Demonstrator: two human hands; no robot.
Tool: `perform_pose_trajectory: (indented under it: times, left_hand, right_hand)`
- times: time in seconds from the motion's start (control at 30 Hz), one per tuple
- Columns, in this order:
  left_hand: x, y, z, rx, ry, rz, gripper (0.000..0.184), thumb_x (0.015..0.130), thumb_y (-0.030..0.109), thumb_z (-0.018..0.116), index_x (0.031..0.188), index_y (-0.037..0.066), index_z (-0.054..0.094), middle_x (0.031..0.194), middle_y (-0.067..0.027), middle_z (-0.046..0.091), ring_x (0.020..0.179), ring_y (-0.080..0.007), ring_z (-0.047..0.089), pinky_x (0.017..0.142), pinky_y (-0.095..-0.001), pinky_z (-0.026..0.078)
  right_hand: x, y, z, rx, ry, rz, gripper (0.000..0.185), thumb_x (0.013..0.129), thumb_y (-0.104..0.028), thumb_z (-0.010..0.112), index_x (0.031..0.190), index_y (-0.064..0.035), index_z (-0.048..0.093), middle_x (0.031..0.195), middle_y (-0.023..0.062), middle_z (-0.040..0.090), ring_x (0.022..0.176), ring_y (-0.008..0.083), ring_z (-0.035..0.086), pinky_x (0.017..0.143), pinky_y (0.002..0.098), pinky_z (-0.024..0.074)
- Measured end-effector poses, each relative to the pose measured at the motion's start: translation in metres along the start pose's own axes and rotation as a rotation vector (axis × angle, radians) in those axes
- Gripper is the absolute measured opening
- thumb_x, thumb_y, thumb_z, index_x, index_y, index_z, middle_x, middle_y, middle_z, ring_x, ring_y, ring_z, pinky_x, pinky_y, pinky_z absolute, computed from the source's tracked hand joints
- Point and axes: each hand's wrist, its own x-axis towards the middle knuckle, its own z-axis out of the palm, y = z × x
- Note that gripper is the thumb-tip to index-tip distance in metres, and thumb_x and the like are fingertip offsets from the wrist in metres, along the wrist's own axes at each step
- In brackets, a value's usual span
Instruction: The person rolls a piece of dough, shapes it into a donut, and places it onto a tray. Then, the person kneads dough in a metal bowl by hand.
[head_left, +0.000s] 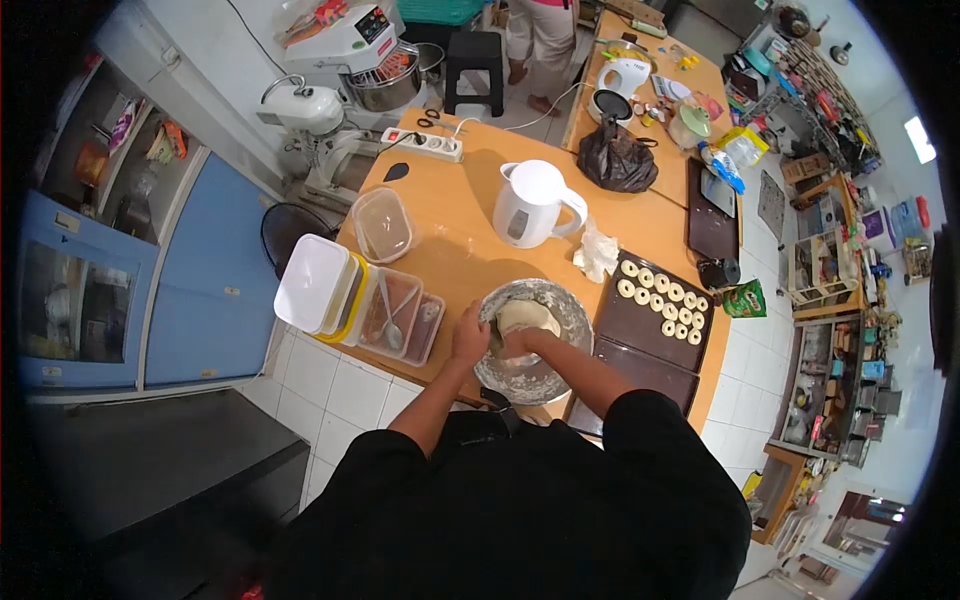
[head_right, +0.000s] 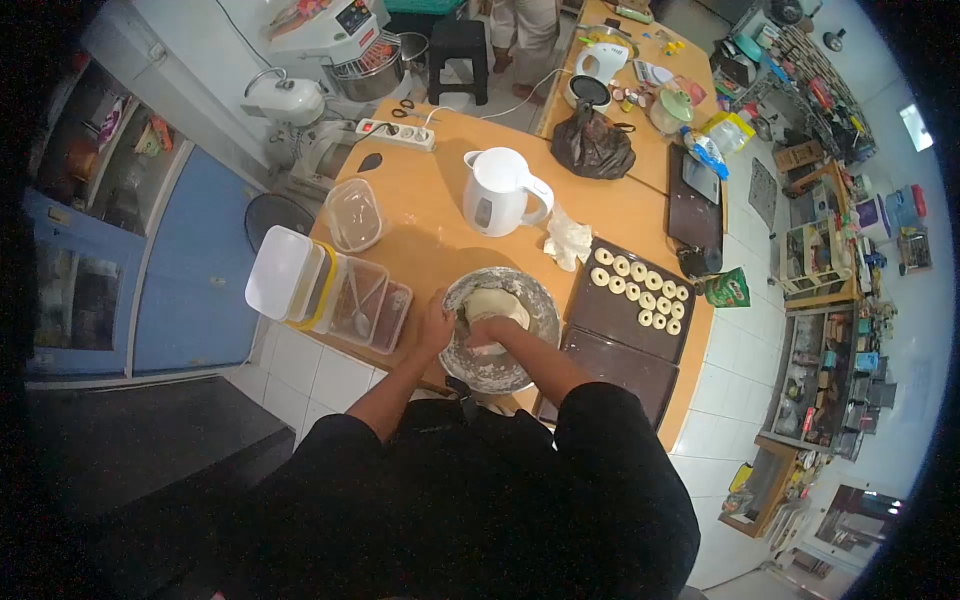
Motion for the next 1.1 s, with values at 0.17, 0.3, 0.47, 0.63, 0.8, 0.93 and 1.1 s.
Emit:
perform_pose_trajectory:
  times: [0.17,0.3,0.47,0.63,0.8,0.93,1.1]
  left_hand:
    - [-0.007,0.005,0.005,-0.006,0.093,-0.044,0.049,0.08,0.004,0.054,0.128,-0.001,0.048,0.111,-0.0263,0.058,0.102,-0.044,0.057,0.09,-0.0479,0.045]
    - [0.0,0.007,0.0,-0.04,0.033,-0.015,0.049,0.08,0.003,0.054,0.128,-0.001,0.048,0.113,-0.0258,0.058,0.104,-0.0434,0.056,0.09,-0.0472,0.046]
    - [0.01,0.0,0.004,0.002,0.044,0.059,0.047,0.08,0.004,0.055,0.126,0.0,0.048,0.11,-0.0257,0.058,0.102,-0.0434,0.057,0.087,-0.0483,0.046]
    - [0.017,0.002,-0.001,0.01,-0.008,0.115,0.047,0.08,0.004,0.055,0.127,0.001,0.047,0.108,-0.0274,0.057,0.1,-0.0458,0.056,0.086,-0.0494,0.046]
    - [0.018,0.007,-0.006,0.051,-0.07,0.093,0.048,0.08,0.004,0.057,0.127,0.002,0.046,0.106,-0.0283,0.058,0.097,-0.0465,0.057,0.084,-0.0506,0.046]
    - [0.02,0.007,-0.005,0.041,-0.027,0.155,0.05,0.079,0.003,0.058,0.128,0.002,0.045,0.101,-0.0292,0.06,0.092,-0.0472,0.058,0.079,-0.0521,0.046]
    - [0.019,0.013,-0.01,0.005,-0.048,0.082,0.05,0.079,0.002,0.058,0.128,0.001,0.047,0.09,-0.0281,0.062,0.085,-0.0466,0.06,0.074,-0.052,0.047]
  right_hand:
    - [0.013,0.008,0.002,0.466,0.034,0.048,0.055,0.084,-0.057,0.046,0.091,-0.0096,0.074,0.091,0.0186,0.071,0.095,0.0345,0.064,0.091,0.0427,0.0458]
    - [0.009,0.011,0.018,0.761,0.424,-0.15,0.04,0.091,-0.035,0.04,0.101,-0.0109,0.07,0.082,0.0135,0.072,0.083,0.0306,0.065,0.085,0.038,0.0469]
    - [0.009,0.005,0.025,1.21,0.692,-0.189,0.035,0.08,0.002,0.047,0.114,-0.002,0.056,0.073,0.0122,0.068,0.069,0.0185,0.064,0.057,0.0267,0.0471]
    - [-0.014,-0.008,0.015,1.426,0.596,-0.078,0.023,0.089,-0.014,0.045,0.1,-0.0049,0.063,0.077,0.012,0.066,0.071,0.0212,0.063,0.059,0.0288,0.0479]
    - [-0.013,0.019,0.011,0.536,0.135,-0.075,0.05,0.092,-0.046,0.044,0.078,-0.0073,0.071,0.088,0.0117,0.069,0.093,0.0331,0.063,0.089,0.0443,0.045]
    - [-0.045,0.01,-0.047,0.131,-0.111,0.105,0.05,0.084,-0.055,0.053,0.083,-0.0098,0.075,0.09,0.0166,0.069,0.095,0.035,0.064,0.089,0.0472,0.046]
    - [0.007,0.051,-0.026,0.416,0.099,-0.108,0.045,0.085,-0.048,0.055,0.08,-0.0071,0.073,0.073,0.0107,0.065,0.074,0.0255,0.063,0.07,0.039,0.0478]
